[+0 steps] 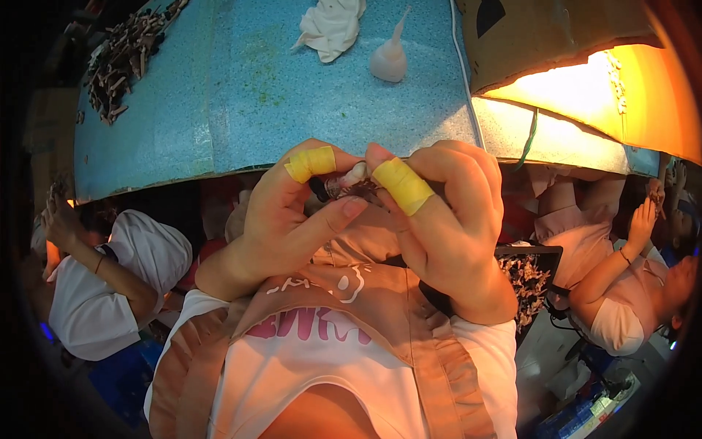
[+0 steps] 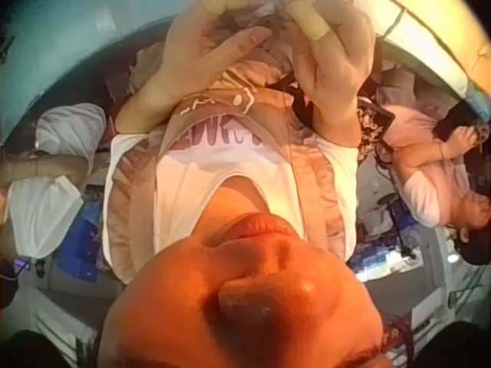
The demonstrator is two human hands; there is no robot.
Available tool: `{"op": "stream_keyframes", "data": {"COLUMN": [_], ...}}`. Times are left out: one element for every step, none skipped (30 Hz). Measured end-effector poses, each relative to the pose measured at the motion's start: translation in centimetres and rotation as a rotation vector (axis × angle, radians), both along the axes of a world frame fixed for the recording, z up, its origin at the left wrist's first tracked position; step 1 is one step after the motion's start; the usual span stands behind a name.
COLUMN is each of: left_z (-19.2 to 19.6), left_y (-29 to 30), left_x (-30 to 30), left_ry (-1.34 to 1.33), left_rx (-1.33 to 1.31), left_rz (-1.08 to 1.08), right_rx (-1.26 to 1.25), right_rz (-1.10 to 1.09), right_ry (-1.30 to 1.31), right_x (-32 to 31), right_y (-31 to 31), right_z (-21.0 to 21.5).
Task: The person assembles toy figurines by picking up figurine components, applying glue to them with a squeeze bottle, and attaching the pieces onto the figurine bodies by hand.
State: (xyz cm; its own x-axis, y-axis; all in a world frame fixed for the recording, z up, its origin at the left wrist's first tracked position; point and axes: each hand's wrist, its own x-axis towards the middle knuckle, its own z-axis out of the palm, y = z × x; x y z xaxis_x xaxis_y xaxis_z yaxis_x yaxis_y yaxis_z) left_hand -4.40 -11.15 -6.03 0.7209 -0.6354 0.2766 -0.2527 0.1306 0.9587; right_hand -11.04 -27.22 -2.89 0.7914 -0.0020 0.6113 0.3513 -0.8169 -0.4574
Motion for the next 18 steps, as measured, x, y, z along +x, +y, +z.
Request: {"op": "stream_keyframes", "data": {"left_z": [0.1,0.3,0.5,0.8,1.0,1.1,0.9,0.9,1.0,1.1,1.0,1.0,0.9,1.0,1.0,1.0,1.2,1.4], "left_y": [0.1,0.4,0.5,0.4,0.4,0.4,0.3,0.3,0.3,0.3,0.4,0.4,0.4,0.4,0.2,0.1,0.2,0.3], "left_x": [0.1,0.2,0.2,0.2,0.0,0.1,0.2,0.2,0.3,0.2,0.4,0.8,1.0,0.9,0.7,0.7,0.8,1.0], "left_ry": [0.001,-0.007,-0.015,-0.024,0.023,0.069,0.042,0.040,0.045,0.053,0.057,-0.084,-0.229,-0.226,-0.095,0.036,0.039,0.146], "left_rx": [-0.005,0.006,0.017,0.012,0.028,0.045,0.044,0.046,0.048,0.050,0.054,0.112,0.170,0.176,0.137,0.098,0.104,0.046], "left_rz": [-0.004,-0.039,-0.075,-0.076,-0.084,-0.091,-0.078,-0.075,-0.076,-0.083,-0.086,-0.082,-0.075,-0.075,-0.076,-0.076,-0.075,-0.162], "right_rx": [0.090,0.179,0.174,0.270,0.365,0.361,0.318,0.276,0.167,0.170,0.111,0.052,0.040,0.045,0.020,-0.007,-0.001,-0.013], "right_rz": [0.027,0.054,0.051,0.093,0.137,0.137,0.138,0.138,0.109,0.106,0.072,0.037,0.028,0.028,0.028,0.029,0.030,0.041], "right_ry": [-0.002,-0.006,-0.007,0.002,0.012,0.004,-0.003,-0.010,-0.022,-0.020,-0.067,-0.113,-0.116,-0.114,-0.126,-0.140,-0.137,-0.159], "right_x": [0.2,0.3,0.2,0.2,0.2,0.3,0.2,0.1,0.0,-0.2,-0.3,-0.5,-0.5,-0.5,-0.4,-0.4,-0.4,-0.4], "right_y": [-0.3,-0.5,-0.7,-0.9,-1.0,-1.1,-1.1,-1.1,-0.7,-0.5,-0.4,-0.2,-0.1,-0.1,-0.2,-0.3,-0.3,-0.3], "right_z": [0.0,0.0,0.0,-0.1,-0.2,-0.3,-0.4,-0.4,-0.2,-0.3,-0.4,-0.6,-0.6,-0.6,-0.5,-0.5,-0.6,-0.8]}}
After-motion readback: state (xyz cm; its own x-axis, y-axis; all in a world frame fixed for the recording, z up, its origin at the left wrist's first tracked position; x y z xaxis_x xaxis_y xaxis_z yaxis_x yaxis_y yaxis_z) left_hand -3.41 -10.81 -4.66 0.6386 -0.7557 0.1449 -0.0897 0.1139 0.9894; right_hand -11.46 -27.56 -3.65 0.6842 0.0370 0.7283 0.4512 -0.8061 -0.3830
